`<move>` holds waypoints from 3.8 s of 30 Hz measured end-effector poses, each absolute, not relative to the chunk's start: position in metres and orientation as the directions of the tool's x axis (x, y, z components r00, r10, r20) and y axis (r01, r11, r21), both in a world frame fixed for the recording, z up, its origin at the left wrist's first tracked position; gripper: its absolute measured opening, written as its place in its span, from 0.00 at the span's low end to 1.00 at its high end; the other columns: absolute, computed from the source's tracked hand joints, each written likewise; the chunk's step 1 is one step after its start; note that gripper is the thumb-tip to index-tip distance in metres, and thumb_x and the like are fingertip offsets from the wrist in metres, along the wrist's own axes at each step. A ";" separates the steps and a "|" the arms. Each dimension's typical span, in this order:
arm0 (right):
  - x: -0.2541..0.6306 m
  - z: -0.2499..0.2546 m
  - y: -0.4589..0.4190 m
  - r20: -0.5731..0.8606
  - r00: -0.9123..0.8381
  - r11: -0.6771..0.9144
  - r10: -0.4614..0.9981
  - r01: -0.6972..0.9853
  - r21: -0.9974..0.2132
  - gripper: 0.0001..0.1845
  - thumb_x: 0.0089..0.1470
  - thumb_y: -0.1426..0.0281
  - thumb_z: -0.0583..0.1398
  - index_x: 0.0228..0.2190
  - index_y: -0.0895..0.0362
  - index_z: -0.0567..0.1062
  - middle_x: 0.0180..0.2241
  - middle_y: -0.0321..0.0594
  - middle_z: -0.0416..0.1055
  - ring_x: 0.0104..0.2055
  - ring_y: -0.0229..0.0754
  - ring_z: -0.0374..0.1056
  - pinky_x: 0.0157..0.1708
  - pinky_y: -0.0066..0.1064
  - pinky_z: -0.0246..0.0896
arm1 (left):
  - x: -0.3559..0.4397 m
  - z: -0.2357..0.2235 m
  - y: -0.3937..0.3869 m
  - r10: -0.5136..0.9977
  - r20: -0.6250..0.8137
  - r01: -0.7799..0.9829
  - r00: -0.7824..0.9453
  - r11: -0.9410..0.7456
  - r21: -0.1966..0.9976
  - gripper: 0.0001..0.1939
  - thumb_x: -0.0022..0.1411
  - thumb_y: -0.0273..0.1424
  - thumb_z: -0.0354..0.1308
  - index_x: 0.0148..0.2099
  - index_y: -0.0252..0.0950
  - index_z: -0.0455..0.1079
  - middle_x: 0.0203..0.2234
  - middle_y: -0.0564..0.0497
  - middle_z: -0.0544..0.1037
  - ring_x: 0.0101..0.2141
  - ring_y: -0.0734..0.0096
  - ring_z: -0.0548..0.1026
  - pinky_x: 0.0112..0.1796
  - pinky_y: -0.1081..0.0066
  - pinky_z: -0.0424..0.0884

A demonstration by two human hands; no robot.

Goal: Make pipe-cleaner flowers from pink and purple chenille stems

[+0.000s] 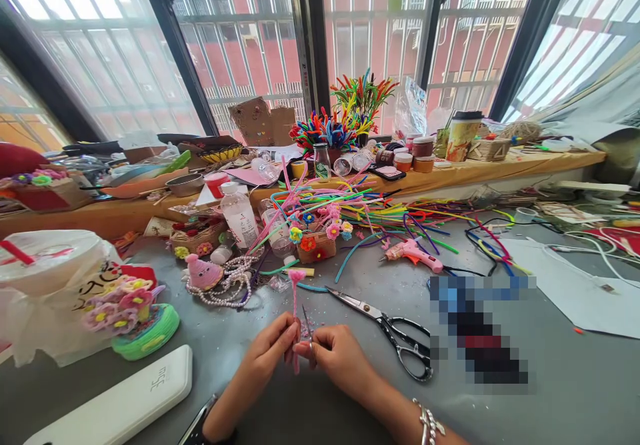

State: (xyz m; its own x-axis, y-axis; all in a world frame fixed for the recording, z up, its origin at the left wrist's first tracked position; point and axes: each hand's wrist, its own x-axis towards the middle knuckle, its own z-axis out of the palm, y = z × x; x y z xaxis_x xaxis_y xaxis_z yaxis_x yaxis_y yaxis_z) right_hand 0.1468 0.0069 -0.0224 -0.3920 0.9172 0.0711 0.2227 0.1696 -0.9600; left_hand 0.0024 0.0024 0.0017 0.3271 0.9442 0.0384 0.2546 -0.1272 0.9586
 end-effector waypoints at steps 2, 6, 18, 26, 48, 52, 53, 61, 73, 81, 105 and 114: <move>0.147 -0.022 0.005 0.075 -0.423 0.181 0.903 0.216 -0.959 0.31 0.45 0.48 0.49 0.11 0.61 0.66 0.12 0.32 0.55 0.17 0.31 0.49 0.18 0.24 0.43 | 0.003 0.002 0.002 0.944 0.029 0.261 0.327 -0.121 0.958 0.13 0.58 0.37 0.43 0.24 0.36 0.56 0.16 0.57 0.60 0.19 0.76 0.61 0.23 0.75 0.57; 0.147 -0.020 0.002 0.081 -0.503 0.222 0.861 0.226 -0.949 0.34 0.44 0.45 0.46 0.15 0.62 0.70 0.13 0.32 0.56 0.17 0.31 0.50 0.18 0.23 0.44 | 0.003 0.003 0.002 0.939 0.042 0.264 0.342 -0.139 0.954 0.13 0.58 0.37 0.43 0.25 0.36 0.56 0.17 0.57 0.60 0.20 0.76 0.60 0.23 0.75 0.57; 0.146 -0.022 0.002 0.118 -0.470 0.274 0.874 0.277 -0.921 0.33 0.44 0.45 0.47 0.15 0.62 0.69 0.13 0.32 0.57 0.17 0.30 0.50 0.17 0.23 0.43 | 0.002 0.002 0.001 0.931 0.047 0.272 0.362 -0.154 0.950 0.13 0.58 0.36 0.43 0.25 0.36 0.55 0.17 0.57 0.59 0.20 0.77 0.60 0.23 0.76 0.57; 0.143 -0.026 0.003 0.126 -0.365 0.251 0.922 0.318 -0.914 0.27 0.45 0.51 0.52 0.10 0.60 0.62 0.11 0.30 0.53 0.16 0.30 0.48 0.16 0.23 0.40 | 0.001 -0.005 0.003 0.934 0.025 0.229 0.357 -0.113 0.967 0.14 0.57 0.40 0.44 0.25 0.36 0.56 0.18 0.57 0.59 0.20 0.77 0.60 0.21 0.77 0.58; 0.146 -0.025 0.010 0.101 -0.332 0.186 0.938 0.235 -0.954 0.30 0.43 0.47 0.51 0.10 0.60 0.63 0.11 0.30 0.51 0.16 0.30 0.47 0.16 0.23 0.39 | -0.001 -0.001 0.007 0.936 0.011 0.217 0.351 -0.093 0.972 0.17 0.54 0.44 0.47 0.24 0.35 0.58 0.16 0.58 0.58 0.19 0.78 0.57 0.20 0.77 0.55; 0.146 -0.023 0.006 0.123 -0.417 0.217 0.901 0.188 -0.958 0.30 0.43 0.47 0.50 0.11 0.60 0.61 0.12 0.29 0.50 0.17 0.29 0.46 0.16 0.23 0.38 | -0.001 -0.002 0.007 0.930 0.011 0.218 0.366 -0.098 0.971 0.17 0.54 0.44 0.46 0.24 0.35 0.58 0.18 0.57 0.59 0.19 0.77 0.58 0.21 0.77 0.56; 0.146 -0.023 0.006 0.130 -0.427 0.227 0.895 0.184 -0.956 0.30 0.44 0.47 0.49 0.12 0.60 0.61 0.12 0.29 0.50 0.17 0.29 0.45 0.16 0.23 0.38 | -0.001 -0.003 0.007 0.931 0.015 0.223 0.365 -0.103 0.969 0.17 0.55 0.44 0.46 0.24 0.35 0.58 0.18 0.57 0.59 0.20 0.77 0.58 0.21 0.77 0.56; 0.146 -0.025 0.007 0.129 -0.453 0.231 0.882 0.176 -0.957 0.29 0.46 0.48 0.48 0.13 0.61 0.62 0.14 0.30 0.51 0.18 0.30 0.46 0.18 0.23 0.41 | 0.001 -0.005 0.006 0.920 0.043 0.269 0.389 -0.158 0.950 0.15 0.56 0.40 0.46 0.24 0.35 0.59 0.18 0.56 0.60 0.20 0.77 0.58 0.21 0.77 0.55; 0.146 -0.021 0.006 0.091 -0.322 0.192 0.942 0.295 -0.936 0.28 0.43 0.49 0.53 0.10 0.60 0.62 0.11 0.29 0.51 0.17 0.30 0.46 0.17 0.24 0.40 | 0.001 -0.005 0.005 0.926 0.023 0.276 0.377 -0.136 0.952 0.16 0.56 0.40 0.45 0.24 0.35 0.58 0.16 0.58 0.57 0.19 0.77 0.57 0.21 0.77 0.54; 0.144 -0.028 0.006 0.132 -0.411 0.226 0.902 0.189 -0.956 0.28 0.46 0.50 0.50 0.12 0.61 0.64 0.13 0.30 0.51 0.17 0.29 0.47 0.17 0.23 0.40 | 0.001 -0.004 0.006 0.912 0.037 0.294 0.408 -0.170 0.941 0.16 0.57 0.40 0.44 0.24 0.35 0.57 0.17 0.57 0.58 0.20 0.76 0.57 0.22 0.77 0.54; 0.145 -0.026 0.006 0.121 -0.328 0.216 0.937 0.272 -0.938 0.26 0.46 0.54 0.54 0.11 0.62 0.66 0.11 0.30 0.53 0.17 0.29 0.48 0.17 0.22 0.39 | 0.001 -0.005 0.006 0.912 0.027 0.290 0.410 -0.159 0.944 0.15 0.58 0.39 0.42 0.25 0.35 0.56 0.17 0.58 0.58 0.19 0.78 0.58 0.21 0.77 0.55; 0.144 -0.031 0.005 0.160 -0.386 0.248 0.909 0.191 -0.950 0.28 0.46 0.50 0.51 0.12 0.61 0.65 0.13 0.31 0.55 0.18 0.30 0.50 0.18 0.23 0.42 | 0.002 -0.004 0.005 0.913 0.042 0.288 0.405 -0.172 0.942 0.15 0.57 0.39 0.43 0.24 0.35 0.57 0.17 0.57 0.58 0.19 0.77 0.58 0.21 0.77 0.55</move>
